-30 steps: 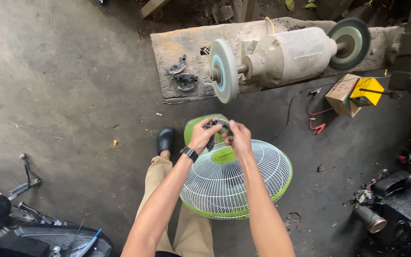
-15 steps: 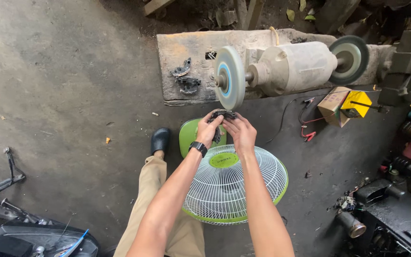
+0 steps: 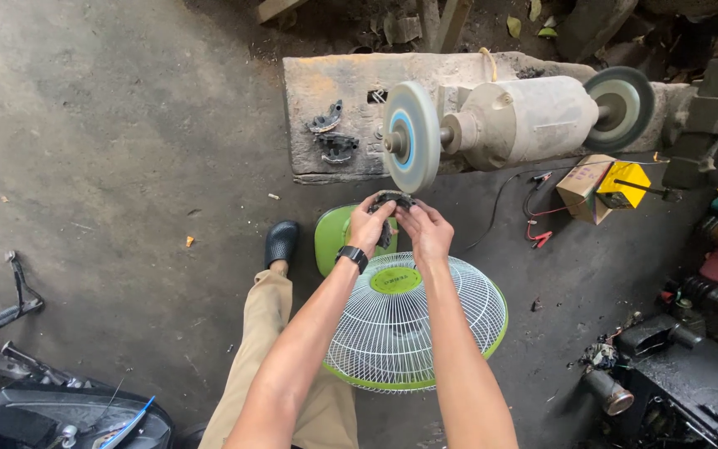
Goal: The person moves a green fan to the floor, plugs it into a power strip, and then uses a bench grinder to smooth several small metal parts. They hold each part against the spinning wheel, rotate it to grind different edges, and place finished pieces on a wooden block beside the grinder.
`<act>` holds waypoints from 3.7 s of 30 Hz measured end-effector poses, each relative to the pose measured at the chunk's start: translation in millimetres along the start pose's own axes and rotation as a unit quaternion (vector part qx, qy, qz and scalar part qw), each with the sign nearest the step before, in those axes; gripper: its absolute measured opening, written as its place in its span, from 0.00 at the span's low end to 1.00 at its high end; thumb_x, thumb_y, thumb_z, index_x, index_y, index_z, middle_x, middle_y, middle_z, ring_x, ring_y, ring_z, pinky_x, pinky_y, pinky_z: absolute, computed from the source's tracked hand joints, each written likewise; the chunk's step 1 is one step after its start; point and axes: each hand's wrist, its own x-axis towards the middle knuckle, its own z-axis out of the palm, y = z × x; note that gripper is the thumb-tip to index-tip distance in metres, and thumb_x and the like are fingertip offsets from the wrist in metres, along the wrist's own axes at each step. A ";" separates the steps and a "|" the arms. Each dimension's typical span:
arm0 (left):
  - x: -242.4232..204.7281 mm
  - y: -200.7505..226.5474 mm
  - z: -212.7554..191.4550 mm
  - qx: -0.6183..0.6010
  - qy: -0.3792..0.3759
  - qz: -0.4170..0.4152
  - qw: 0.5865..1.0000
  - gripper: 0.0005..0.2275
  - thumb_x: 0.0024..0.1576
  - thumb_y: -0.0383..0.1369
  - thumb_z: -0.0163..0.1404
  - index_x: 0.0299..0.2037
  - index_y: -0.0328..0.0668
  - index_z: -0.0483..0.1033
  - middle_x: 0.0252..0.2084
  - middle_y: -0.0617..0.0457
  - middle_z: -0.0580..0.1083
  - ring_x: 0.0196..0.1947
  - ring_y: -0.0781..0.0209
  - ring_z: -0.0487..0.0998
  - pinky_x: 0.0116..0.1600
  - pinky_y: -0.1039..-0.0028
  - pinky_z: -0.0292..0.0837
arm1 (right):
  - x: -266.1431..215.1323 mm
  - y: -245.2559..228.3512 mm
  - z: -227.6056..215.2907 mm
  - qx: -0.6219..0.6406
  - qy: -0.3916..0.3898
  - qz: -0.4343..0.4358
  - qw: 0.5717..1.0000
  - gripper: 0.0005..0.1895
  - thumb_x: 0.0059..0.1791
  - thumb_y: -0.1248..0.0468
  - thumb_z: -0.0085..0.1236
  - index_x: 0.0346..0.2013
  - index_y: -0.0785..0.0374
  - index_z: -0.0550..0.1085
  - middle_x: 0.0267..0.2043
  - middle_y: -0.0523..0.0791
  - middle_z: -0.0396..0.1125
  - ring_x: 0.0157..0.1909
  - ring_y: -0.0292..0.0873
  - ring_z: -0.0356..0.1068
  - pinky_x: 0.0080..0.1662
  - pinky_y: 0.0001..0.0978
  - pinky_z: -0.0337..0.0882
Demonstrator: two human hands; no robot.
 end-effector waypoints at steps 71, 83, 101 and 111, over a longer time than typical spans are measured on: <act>22.5 -5.4 14.1 0.011 -0.034 -0.002 0.999 0.18 0.56 0.30 0.58 0.55 0.31 0.77 0.34 0.49 0.80 0.19 0.69 0.75 0.22 0.75 0.76 | -0.3 -5.8 19.7 0.026 0.081 -0.091 0.992 0.12 0.50 0.75 0.47 0.47 0.80 0.65 0.46 0.58 0.68 0.47 0.57 0.77 0.52 0.45 0.82; 16.6 -9.8 25.0 -0.013 -0.061 -0.033 0.998 0.16 0.56 0.31 0.59 0.52 0.31 0.79 0.33 0.51 0.78 0.19 0.69 0.74 0.23 0.74 0.77 | -5.9 -12.1 17.2 0.006 0.122 -0.132 0.984 0.12 0.50 0.74 0.50 0.46 0.80 0.66 0.45 0.59 0.69 0.45 0.55 0.78 0.51 0.42 0.83; 3.4 -1.1 17.2 -0.049 0.048 0.021 0.997 0.17 0.55 0.30 0.59 0.54 0.33 0.78 0.35 0.50 0.79 0.21 0.68 0.75 0.24 0.73 0.78 | 12.5 -4.6 21.8 -0.060 0.026 -0.094 0.993 0.15 0.53 0.75 0.49 0.51 0.83 0.63 0.49 0.62 0.68 0.47 0.58 0.78 0.51 0.44 0.83; -0.1 -9.7 19.2 -0.095 0.048 -0.001 0.994 0.17 0.55 0.30 0.60 0.54 0.34 0.79 0.35 0.51 0.78 0.22 0.68 0.76 0.25 0.72 0.79 | 16.5 -7.6 18.0 -0.101 0.017 -0.113 0.988 0.14 0.53 0.75 0.50 0.50 0.82 0.63 0.47 0.61 0.67 0.45 0.57 0.78 0.48 0.44 0.84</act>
